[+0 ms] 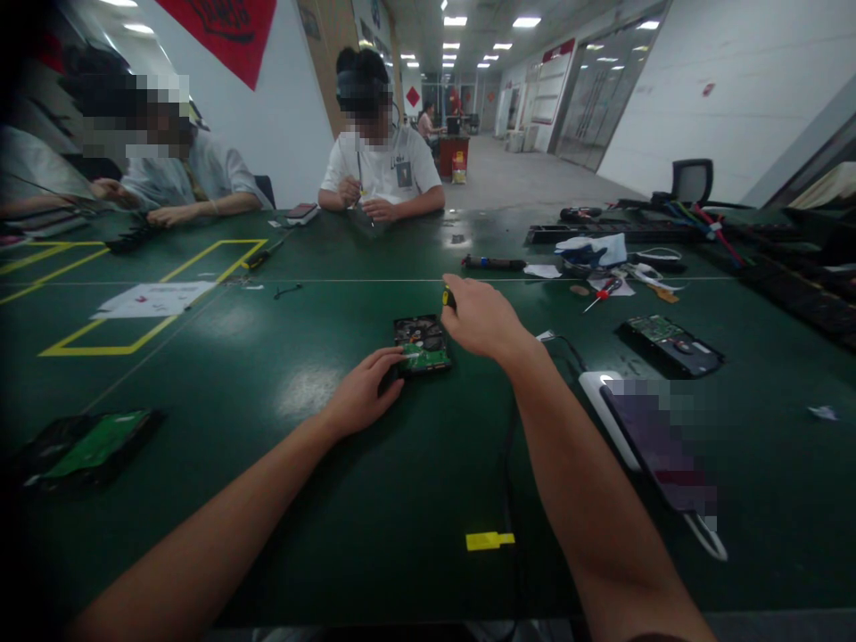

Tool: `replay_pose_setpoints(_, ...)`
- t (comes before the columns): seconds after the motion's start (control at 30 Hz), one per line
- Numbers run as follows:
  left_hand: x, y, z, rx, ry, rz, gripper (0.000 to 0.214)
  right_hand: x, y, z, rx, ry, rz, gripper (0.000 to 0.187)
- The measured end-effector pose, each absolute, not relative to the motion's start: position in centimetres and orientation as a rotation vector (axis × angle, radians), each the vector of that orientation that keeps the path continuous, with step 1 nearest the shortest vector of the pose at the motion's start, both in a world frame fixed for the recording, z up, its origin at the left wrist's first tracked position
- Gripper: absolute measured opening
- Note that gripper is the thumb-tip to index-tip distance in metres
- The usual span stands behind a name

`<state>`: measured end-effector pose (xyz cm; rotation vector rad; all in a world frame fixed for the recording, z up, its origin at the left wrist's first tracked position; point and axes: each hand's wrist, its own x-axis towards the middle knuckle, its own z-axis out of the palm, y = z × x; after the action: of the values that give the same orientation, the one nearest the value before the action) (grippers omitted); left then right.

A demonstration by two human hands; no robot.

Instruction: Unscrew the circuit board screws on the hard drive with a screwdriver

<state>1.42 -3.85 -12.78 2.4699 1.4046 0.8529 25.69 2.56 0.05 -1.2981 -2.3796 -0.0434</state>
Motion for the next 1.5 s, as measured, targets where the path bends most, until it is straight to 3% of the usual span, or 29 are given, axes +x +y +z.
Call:
replay_pose_setpoints(0.17, 1.50, -3.88, -12.58, 2.469, 1.393, 0.857, 0.042, 25.59, 2.33, 0.48, -1.297, -2.356, 0.008, 0.052)
replay_pose_setpoints(0.33, 1.45, -3.83, -12.72, 2.465, 1.404, 0.852, 0.041, 25.62, 2.01, 0.82, -1.320, -2.362, 0.037, 0.038)
replay_pose_setpoints(0.57, 1.42, -3.83, -12.88, 2.461, 1.409, 0.846, 0.043, 25.65, 2.28, 0.48, -1.287, -2.382, -0.045, 0.048)
replay_pose_setpoints(1.0, 1.57, -3.89, -12.70, 2.459, 1.397, 0.876, 0.042, 25.45, 2.06, 0.38, -1.366, -2.338, -0.070, 0.030)
replay_pose_setpoints(1.5, 1.57, -3.87, -12.75, 2.455, 1.398, 0.883, 0.042, 25.36, 1.96, 0.56, -1.370, -2.348, -0.063, 0.032)
